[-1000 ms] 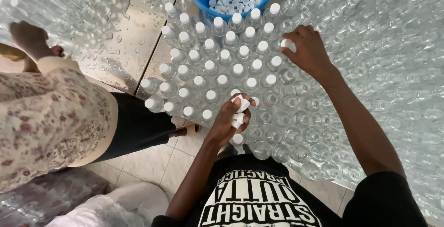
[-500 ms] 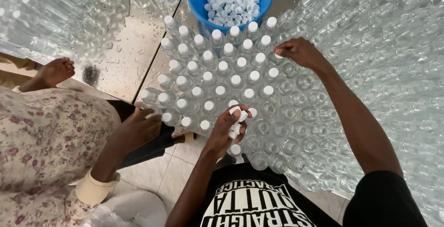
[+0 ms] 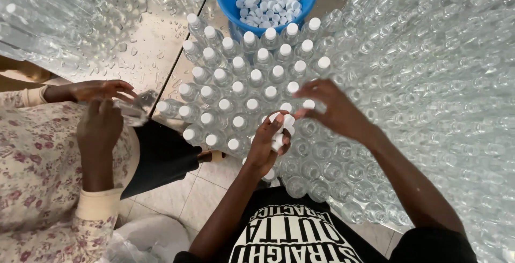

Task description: Rinsing empty plastic bottles and capping filled water bottles at a production station

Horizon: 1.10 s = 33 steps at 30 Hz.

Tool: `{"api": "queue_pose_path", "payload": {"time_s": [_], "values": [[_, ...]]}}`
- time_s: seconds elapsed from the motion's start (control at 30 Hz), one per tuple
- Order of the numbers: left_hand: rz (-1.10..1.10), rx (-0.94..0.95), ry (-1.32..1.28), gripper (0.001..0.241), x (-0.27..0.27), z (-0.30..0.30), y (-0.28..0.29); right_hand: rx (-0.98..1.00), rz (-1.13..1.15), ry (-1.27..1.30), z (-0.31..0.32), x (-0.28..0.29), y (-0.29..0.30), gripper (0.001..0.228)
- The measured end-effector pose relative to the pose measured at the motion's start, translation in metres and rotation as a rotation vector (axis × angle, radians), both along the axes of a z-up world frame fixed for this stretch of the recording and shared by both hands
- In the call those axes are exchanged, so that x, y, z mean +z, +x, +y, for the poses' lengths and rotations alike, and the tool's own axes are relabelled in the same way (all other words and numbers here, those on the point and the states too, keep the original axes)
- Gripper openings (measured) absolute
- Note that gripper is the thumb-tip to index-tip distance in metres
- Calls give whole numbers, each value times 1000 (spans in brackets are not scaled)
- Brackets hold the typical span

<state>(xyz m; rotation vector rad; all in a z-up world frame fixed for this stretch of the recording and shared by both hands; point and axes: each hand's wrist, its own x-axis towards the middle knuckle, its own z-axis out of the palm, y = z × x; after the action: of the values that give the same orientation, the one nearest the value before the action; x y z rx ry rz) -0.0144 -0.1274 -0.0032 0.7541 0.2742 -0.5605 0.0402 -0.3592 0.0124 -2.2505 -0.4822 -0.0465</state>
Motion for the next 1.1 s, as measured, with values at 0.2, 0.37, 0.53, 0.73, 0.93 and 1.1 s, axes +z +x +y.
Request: {"api": "queue_pose_path", "payload": {"time_s": [0.2, 0.37, 0.53, 0.73, 0.93, 1.1], "values": [[-41, -48, 64, 32, -2, -6, 6, 96, 116, 19, 26, 40, -39, 28], [6, -3, 41, 31, -12, -11, 6, 57, 168, 277, 22, 24, -39, 21], [2, 8, 52, 38, 19, -12, 14, 55, 181, 312, 28, 13, -32, 34], [3, 20, 124, 31, -3, -1, 9, -79, -113, -101, -50, -40, 74, 42], [-35, -87, 165, 46, 13, 16, 0, -63, -278, -468, -100, -105, 145, 36], [-18, -59, 55, 61, 16, 33, -5, -21, 30, -369, -98, -70, 148, 57]]}}
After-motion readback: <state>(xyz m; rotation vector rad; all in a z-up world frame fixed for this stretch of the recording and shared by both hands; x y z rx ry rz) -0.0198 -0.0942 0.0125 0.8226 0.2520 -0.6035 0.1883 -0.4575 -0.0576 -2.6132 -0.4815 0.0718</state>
